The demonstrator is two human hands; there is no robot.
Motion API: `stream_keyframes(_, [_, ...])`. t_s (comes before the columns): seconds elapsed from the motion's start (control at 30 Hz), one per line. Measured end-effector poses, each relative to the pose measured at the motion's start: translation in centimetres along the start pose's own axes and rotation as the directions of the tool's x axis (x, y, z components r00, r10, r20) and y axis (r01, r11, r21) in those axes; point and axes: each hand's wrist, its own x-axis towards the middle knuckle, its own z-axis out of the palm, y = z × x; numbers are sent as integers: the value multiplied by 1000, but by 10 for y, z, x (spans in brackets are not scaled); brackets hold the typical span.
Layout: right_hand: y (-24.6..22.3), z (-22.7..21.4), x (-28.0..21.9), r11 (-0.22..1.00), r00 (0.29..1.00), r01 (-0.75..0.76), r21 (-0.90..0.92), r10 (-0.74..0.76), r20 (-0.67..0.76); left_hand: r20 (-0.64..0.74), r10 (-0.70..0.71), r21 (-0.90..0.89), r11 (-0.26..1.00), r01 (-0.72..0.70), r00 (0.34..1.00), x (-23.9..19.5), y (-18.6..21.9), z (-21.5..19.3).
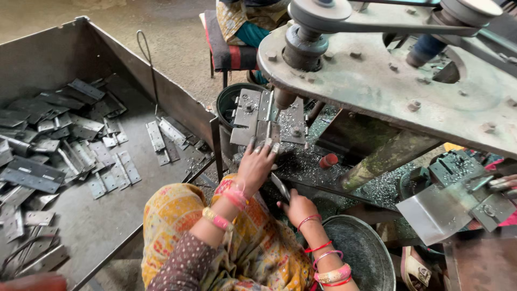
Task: The person picks up metal hinge plates from a bin, places them on a machining table under a drill, and uses a metal rod to clear debris while positioning the plates for drilling. They handle the plates by hand and use a tool to adjust pieces before returning them to a bin.
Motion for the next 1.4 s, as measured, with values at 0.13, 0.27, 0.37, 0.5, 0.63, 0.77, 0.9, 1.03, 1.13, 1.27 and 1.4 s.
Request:
stream_keyframes(0.13, [-10,-23,9,999,997,27,-18,-26,77,-155,-69,233,967,104,985,-8,-4,10])
stream_keyframes(0.27, [-19,-41,24,991,994,19,-135,-4,111,-71,-168,146,973,177,983,5,-9,21])
stream_keyframes(0.37, [-21,-45,26,992,996,13,-127,-2,89,-70,-196,158,966,205,978,15,-15,27])
stream_keyframes(0.5, [-18,-32,14,994,998,9,-111,-3,59,-32,-236,166,957,238,971,12,-17,32])
stream_keyframes(0.63, [-10,-15,3,998,999,12,-67,-14,-30,-63,-230,139,962,237,971,11,-18,33])
stream_keyframes(0.77, [-4,-4,2,1000,997,27,-15,-28,-73,-72,-231,111,965,238,970,4,-18,33])
stream_keyframes(0.9, [-2,-20,29,997,995,57,-60,-52,82,-56,-232,100,967,236,971,11,-19,33])
stream_keyframes(1.03, [-2,-20,33,996,998,41,-83,-38,42,-49,-240,106,964,244,970,10,-21,34])
stream_keyframes(1.13, [-4,2,5,999,999,-35,-22,34,-32,-43,-238,79,967,241,970,8,-22,35])
stream_keyframes(1.27, [-5,15,-10,995,995,-86,-54,82,-63,-31,-247,58,967,249,968,12,-21,34])
stream_keyframes(1.4, [-6,-6,15,998,998,50,-48,-48,31,-32,-228,140,963,231,973,6,-19,31])
